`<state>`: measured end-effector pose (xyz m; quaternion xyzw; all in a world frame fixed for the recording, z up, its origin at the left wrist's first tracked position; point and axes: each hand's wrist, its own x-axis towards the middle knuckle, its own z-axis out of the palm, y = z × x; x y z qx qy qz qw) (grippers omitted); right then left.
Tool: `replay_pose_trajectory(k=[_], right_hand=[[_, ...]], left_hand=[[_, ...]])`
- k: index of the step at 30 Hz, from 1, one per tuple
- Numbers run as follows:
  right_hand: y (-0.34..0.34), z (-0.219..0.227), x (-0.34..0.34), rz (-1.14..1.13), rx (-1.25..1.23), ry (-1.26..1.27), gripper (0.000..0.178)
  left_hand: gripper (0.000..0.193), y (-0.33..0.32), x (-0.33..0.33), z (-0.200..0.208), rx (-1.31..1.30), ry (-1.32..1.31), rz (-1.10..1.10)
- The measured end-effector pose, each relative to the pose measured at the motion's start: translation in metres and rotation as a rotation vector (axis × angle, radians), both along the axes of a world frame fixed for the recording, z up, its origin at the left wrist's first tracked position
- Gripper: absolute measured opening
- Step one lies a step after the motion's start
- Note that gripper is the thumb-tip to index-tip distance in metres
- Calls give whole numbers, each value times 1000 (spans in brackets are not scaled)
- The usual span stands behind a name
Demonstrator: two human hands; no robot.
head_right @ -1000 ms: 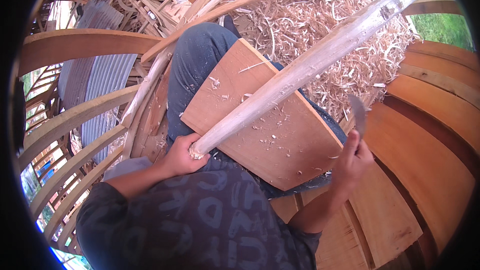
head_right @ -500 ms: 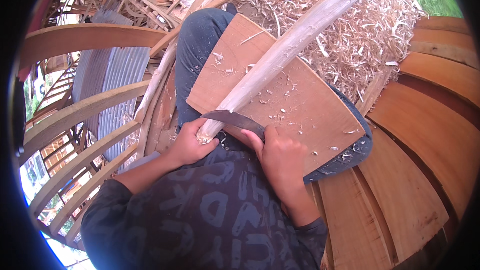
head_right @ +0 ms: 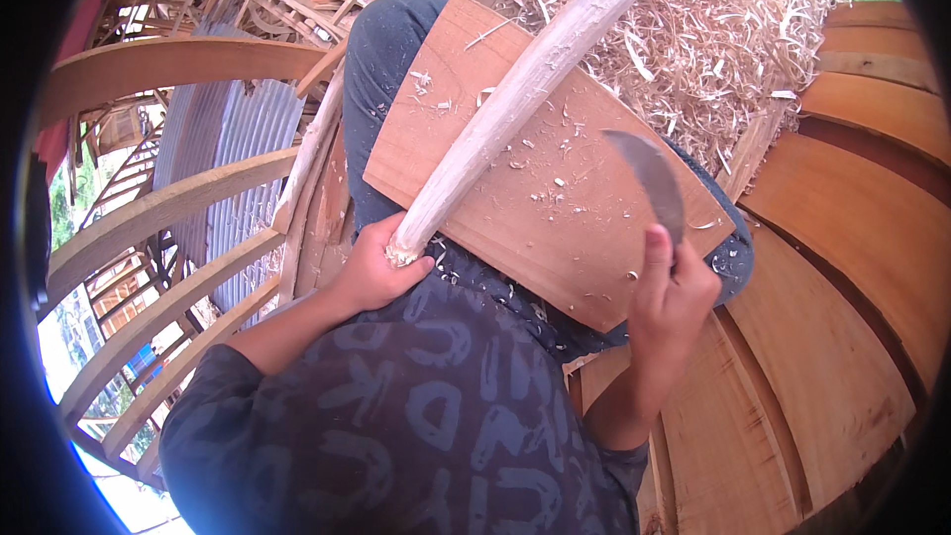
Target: The person sits on the floor and uses a curved knife to shave a long wooden stick resting on a flat board placed on their lap. They repeatedly draw the knife along the stick to remove thin shavings, rotating the stick to work different sides.
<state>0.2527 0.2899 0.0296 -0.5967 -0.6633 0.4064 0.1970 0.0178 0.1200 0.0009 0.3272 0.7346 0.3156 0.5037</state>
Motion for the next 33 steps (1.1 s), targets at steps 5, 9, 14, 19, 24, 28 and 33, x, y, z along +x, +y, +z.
replay_pose_trajectory(k=[5,9,14,19,24,28,33], right_hand=[[-45,-12,-56,447,57,-162,44],[-19,-22,-53,272,85,-280,47],[35,-20,12,-172,85,11,49],[23,-15,25,-188,-79,32,43],[-9,-23,19,-177,-273,186,40],[-10,-19,13,-156,-225,249,39],[-4,-16,11,-45,-229,199,33]], left_hand=[[30,0,2,-4,43,37,0],[29,-3,1,0,-15,70,-7],[29,1,5,3,7,73,14],[35,0,9,18,-28,254,-74],[38,-16,3,23,22,443,-104],[41,-22,0,38,-29,574,-224],[48,-23,-3,55,-144,616,-440]])
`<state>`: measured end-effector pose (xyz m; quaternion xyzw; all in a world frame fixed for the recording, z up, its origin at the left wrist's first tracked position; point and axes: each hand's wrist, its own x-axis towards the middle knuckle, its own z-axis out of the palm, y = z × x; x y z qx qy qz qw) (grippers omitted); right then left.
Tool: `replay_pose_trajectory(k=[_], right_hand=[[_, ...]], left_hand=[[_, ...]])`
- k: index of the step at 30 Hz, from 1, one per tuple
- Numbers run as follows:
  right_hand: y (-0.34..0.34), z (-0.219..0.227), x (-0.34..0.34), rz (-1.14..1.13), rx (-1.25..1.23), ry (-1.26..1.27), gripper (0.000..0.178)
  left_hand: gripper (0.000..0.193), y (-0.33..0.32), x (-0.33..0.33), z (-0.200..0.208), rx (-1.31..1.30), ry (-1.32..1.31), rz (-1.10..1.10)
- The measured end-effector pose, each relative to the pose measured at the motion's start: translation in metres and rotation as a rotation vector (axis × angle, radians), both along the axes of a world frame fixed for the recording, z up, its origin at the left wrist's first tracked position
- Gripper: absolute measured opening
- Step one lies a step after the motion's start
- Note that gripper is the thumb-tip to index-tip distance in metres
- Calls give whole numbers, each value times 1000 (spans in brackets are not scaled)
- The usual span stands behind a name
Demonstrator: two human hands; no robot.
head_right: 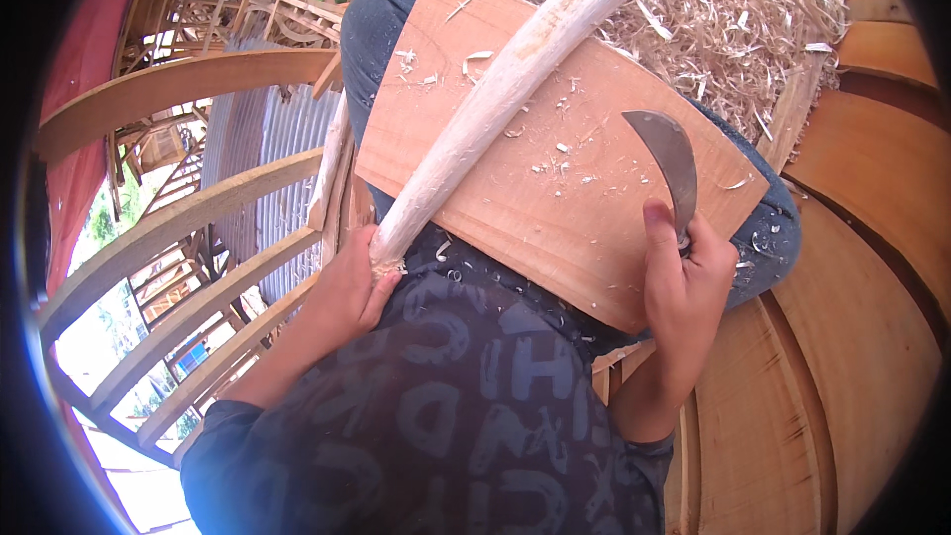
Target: The person sits on the floor and uses a curved knife to shave a long wooden stick resting on a flat board placed on their lap. They repeatedly draw the knife along the stick to remove thin shavings, rotating the stick to work different sides.
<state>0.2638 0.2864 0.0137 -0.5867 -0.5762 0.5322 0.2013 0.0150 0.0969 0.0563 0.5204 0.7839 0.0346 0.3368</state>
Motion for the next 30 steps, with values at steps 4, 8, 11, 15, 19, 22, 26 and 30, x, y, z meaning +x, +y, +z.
replay_pose_trajectory(k=[4,8,11,15,19,22,26,30], right_hand=[[1,6,-8,82,-2,-7,32],[-2,7,-12,88,15,30,34],[0,7,-11,60,-9,47,35],[-3,2,-8,76,-44,65,41],[-9,-7,-5,101,-65,127,47],[-11,-5,-9,119,-67,115,49],[-12,-4,-14,118,-26,58,50],[-11,-5,-16,120,-39,29,50]], left_hand=[[54,14,-21,25,-277,-135,19],[64,7,-31,23,-187,-245,124],[69,6,-24,18,-132,-170,160],[67,3,-18,8,-42,-96,160],[61,0,-8,-1,81,59,34],[62,-2,-4,1,79,199,22],[57,-5,-8,5,105,256,103],[54,-10,-16,-2,217,229,111]])
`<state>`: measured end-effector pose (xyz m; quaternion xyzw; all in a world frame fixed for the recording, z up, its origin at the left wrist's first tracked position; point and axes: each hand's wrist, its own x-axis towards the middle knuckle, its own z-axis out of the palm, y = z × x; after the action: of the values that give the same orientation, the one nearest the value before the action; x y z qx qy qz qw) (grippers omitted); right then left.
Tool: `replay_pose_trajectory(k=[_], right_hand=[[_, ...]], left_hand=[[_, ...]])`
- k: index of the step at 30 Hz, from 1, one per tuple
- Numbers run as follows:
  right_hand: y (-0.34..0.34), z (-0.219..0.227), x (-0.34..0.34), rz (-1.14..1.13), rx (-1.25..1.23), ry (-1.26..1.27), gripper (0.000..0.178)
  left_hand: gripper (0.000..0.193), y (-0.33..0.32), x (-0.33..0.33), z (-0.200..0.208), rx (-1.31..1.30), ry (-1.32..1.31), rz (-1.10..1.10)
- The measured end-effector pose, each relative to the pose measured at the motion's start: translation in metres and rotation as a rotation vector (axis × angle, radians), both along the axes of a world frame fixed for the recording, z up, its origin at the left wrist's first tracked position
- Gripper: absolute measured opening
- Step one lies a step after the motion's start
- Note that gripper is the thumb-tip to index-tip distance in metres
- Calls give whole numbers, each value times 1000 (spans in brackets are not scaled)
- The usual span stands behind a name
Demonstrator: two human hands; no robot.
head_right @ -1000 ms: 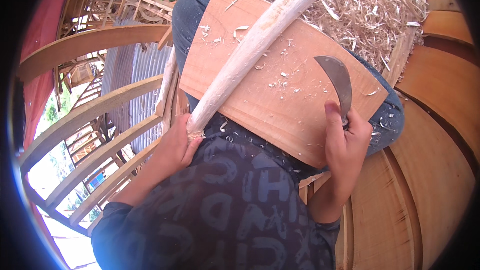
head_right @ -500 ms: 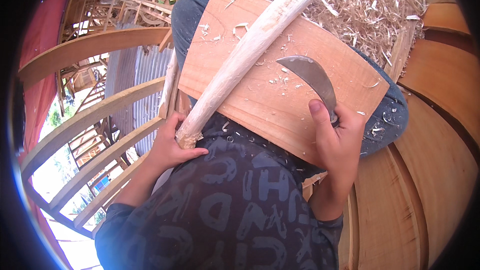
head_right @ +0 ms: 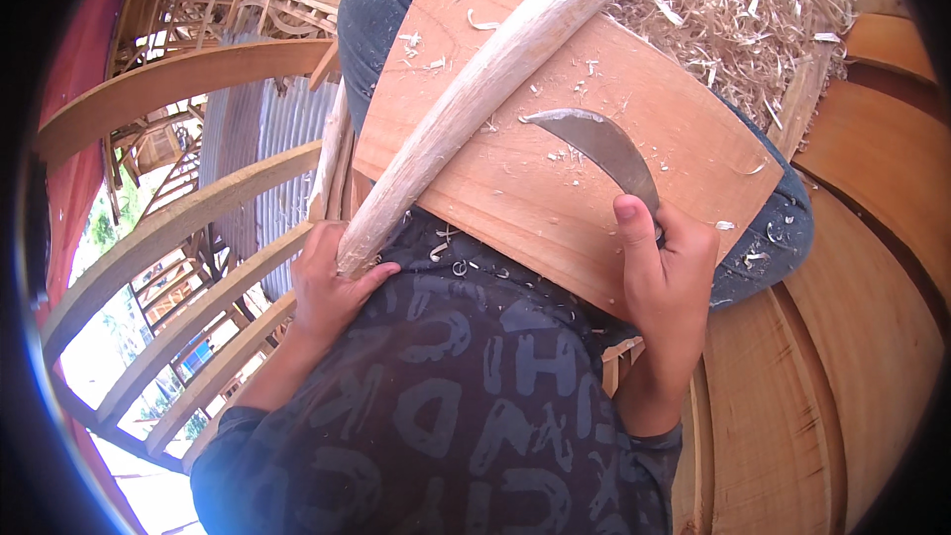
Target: The person sits on the floor and uses a curved knife to shave a long wooden stick resting on a flat board placed on their lap. They repeatedly draw the knife along the stick to remove thin shavings, rotating the stick to work different sides.
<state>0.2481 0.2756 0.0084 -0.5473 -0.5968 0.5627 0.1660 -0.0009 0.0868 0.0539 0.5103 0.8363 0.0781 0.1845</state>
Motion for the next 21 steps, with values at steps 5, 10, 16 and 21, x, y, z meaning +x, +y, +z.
replay_pose_trajectory(k=[5,10,16,21], right_hand=[[1,6,-12,72,99,-108,48],[-5,17,-39,194,279,-288,45],[-19,21,-66,434,514,-479,45],[-13,15,-73,443,602,-624,48]], left_hand=[[54,-11,4,-9,-54,-89,24],[53,-13,7,-22,-26,-95,-36],[53,-2,7,-23,3,-82,-100],[52,-2,6,-33,63,-105,-106]])
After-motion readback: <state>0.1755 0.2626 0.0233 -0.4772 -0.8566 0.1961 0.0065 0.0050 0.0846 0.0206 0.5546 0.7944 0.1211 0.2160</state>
